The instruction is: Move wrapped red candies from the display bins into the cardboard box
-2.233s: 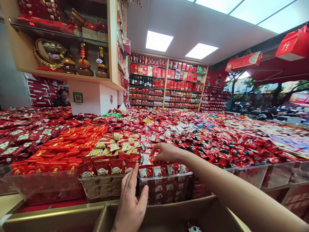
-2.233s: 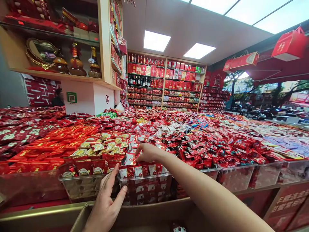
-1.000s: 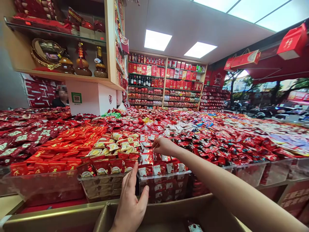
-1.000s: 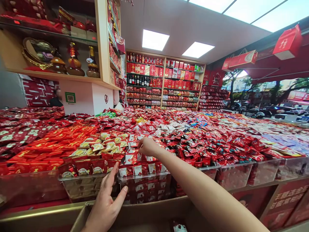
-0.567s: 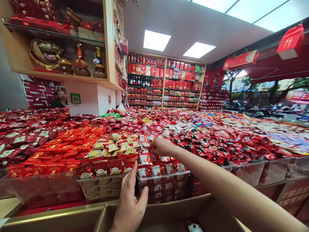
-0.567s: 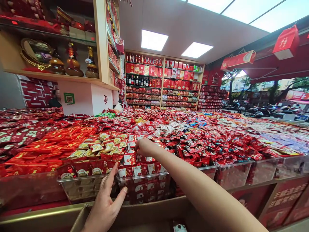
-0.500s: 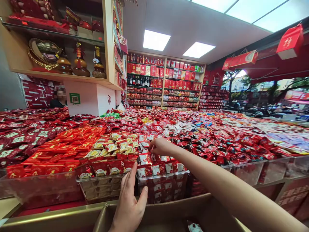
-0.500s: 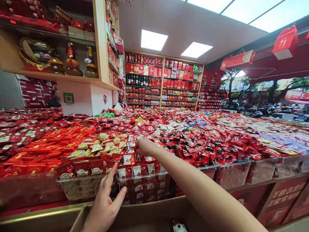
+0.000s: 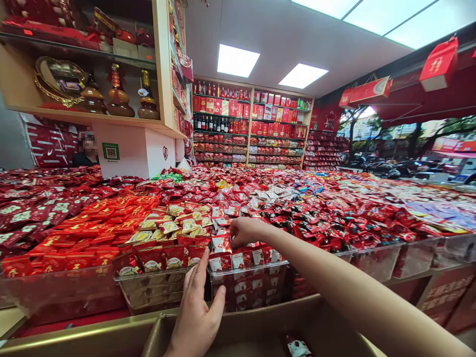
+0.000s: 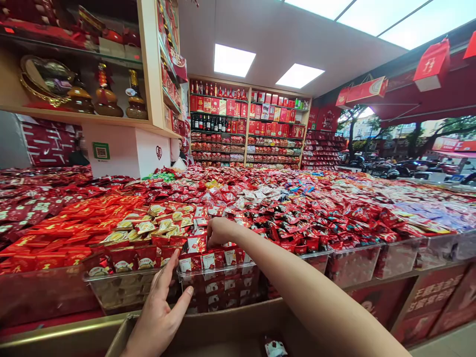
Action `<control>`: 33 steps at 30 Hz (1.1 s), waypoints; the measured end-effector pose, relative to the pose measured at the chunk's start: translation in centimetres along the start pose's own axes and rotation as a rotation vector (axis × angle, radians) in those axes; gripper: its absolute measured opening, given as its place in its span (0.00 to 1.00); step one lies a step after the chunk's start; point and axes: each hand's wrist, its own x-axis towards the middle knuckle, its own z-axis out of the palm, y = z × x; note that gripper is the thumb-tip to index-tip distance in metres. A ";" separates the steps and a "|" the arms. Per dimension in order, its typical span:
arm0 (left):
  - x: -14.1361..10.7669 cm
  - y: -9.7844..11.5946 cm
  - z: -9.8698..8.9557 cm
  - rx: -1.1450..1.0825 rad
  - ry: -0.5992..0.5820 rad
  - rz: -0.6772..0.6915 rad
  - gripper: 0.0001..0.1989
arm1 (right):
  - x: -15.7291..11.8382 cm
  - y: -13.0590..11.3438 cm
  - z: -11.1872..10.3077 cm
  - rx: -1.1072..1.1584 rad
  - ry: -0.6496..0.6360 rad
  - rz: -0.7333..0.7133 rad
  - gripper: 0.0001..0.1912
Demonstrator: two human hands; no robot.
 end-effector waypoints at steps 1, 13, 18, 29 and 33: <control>0.0 0.0 0.0 -0.003 0.002 0.004 0.29 | 0.1 0.1 0.1 0.008 0.005 -0.007 0.14; 0.1 0.0 -0.1 -0.004 0.000 0.030 0.31 | -0.3 0.8 -0.7 0.048 0.153 -0.046 0.05; 0.0 -0.1 0.0 0.007 0.017 0.016 0.31 | 0.1 1.6 -1.1 0.164 0.234 -0.044 0.02; 0.0 -0.2 0.0 0.013 -0.007 0.023 0.30 | -0.2 0.4 -1.5 0.663 0.256 -0.145 0.05; 0.1 0.0 -0.2 -0.004 0.000 0.024 0.28 | -1.5 0.3 -2.2 0.932 0.336 -0.186 0.06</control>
